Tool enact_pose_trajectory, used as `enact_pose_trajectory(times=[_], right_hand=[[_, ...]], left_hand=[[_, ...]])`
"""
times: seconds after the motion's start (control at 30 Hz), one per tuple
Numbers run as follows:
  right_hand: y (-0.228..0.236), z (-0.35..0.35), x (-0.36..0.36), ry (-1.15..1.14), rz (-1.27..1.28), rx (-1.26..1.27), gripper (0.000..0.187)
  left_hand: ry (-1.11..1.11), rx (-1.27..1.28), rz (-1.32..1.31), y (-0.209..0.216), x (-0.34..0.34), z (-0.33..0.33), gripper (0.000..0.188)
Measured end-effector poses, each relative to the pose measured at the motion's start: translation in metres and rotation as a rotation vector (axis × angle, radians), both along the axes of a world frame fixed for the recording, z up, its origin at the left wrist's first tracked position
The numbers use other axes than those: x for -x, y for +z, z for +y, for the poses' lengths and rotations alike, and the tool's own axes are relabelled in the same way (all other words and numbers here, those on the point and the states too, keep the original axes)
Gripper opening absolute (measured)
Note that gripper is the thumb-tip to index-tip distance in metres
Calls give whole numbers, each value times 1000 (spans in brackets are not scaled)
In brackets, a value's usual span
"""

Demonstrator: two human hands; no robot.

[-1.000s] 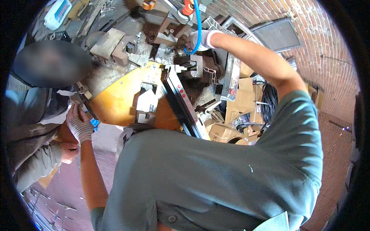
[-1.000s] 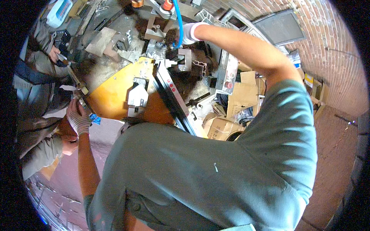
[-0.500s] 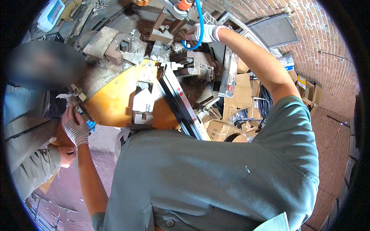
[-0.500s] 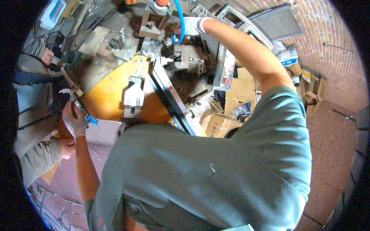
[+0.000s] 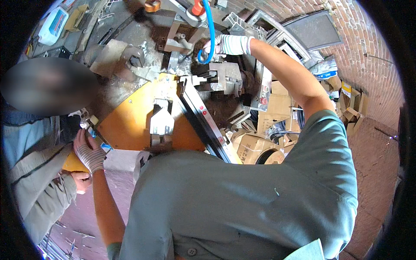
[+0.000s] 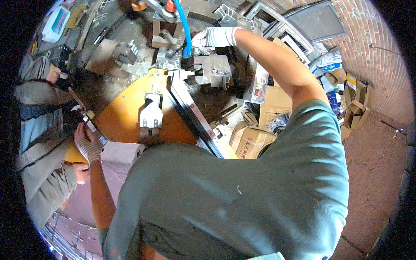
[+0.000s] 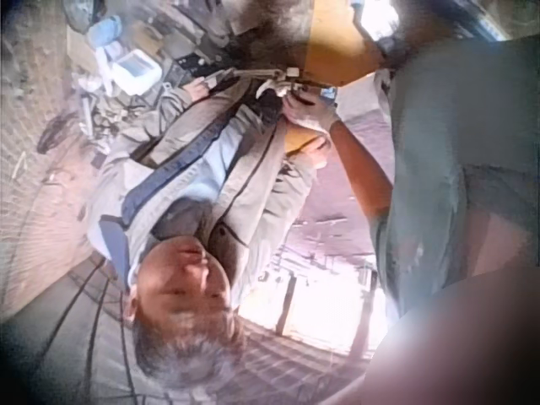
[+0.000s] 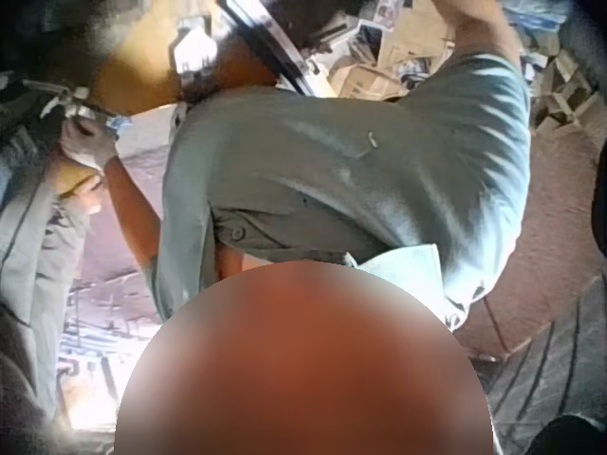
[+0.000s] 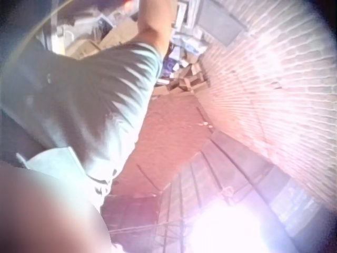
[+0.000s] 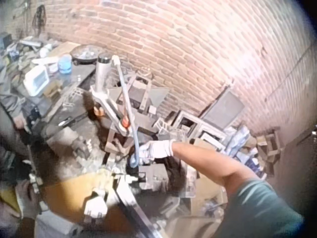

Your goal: The person operates a metal cutting saw to cut aluminum profiles. They place the profiles into the saw, secure them, and activate the cutting mechanism. After each cut, they remove the cut piece and prepare the next profile for cutting.

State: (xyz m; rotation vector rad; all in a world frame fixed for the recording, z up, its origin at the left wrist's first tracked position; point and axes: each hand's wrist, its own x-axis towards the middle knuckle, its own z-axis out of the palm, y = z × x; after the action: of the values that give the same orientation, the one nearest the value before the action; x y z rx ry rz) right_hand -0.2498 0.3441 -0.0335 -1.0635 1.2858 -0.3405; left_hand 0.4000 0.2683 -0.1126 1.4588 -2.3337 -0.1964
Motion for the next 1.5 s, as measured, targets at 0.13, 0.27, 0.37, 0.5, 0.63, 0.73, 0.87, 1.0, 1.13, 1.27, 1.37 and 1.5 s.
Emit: enact_pose_trajectory(times=[0.13,0.27,0.37,0.5,0.63,0.73,0.87,1.0,1.13,1.27,1.37,1.5], right_hand=[[4,1,0,68,22,41,30],[14,1,-9,28,53,-128,39],[20,4,-15,9,348,-169,42],[22,3,-26,177,636,-14,51],[18,-13,-28,299,871,-127,61],[17,-18,-28,326,885,-184,64],[38,-14,-38,338,916,-87,69],[76,2,-49,334,1068,-44,71],[68,12,-36,301,1141,-76,69],[30,13,-9,351,1210,-5,70],[23,15,-4,376,1250,-41,71],[41,2,-8,580,1289,-2,72]], left_hand=[[2,8,1,1,1,2,39],[-22,49,30,-2,0,1,40],[-4,37,-20,-4,-2,0,40],[-17,41,12,-4,-3,0,40],[-13,55,36,-4,-1,2,40],[10,49,-9,-2,-1,3,40],[2,60,15,0,1,3,37],[-17,63,27,0,-1,4,39],[-7,89,23,-3,-3,4,42],[10,32,72,1,-2,2,39],[7,51,64,5,-1,3,41],[60,143,194,5,-1,11,38]])
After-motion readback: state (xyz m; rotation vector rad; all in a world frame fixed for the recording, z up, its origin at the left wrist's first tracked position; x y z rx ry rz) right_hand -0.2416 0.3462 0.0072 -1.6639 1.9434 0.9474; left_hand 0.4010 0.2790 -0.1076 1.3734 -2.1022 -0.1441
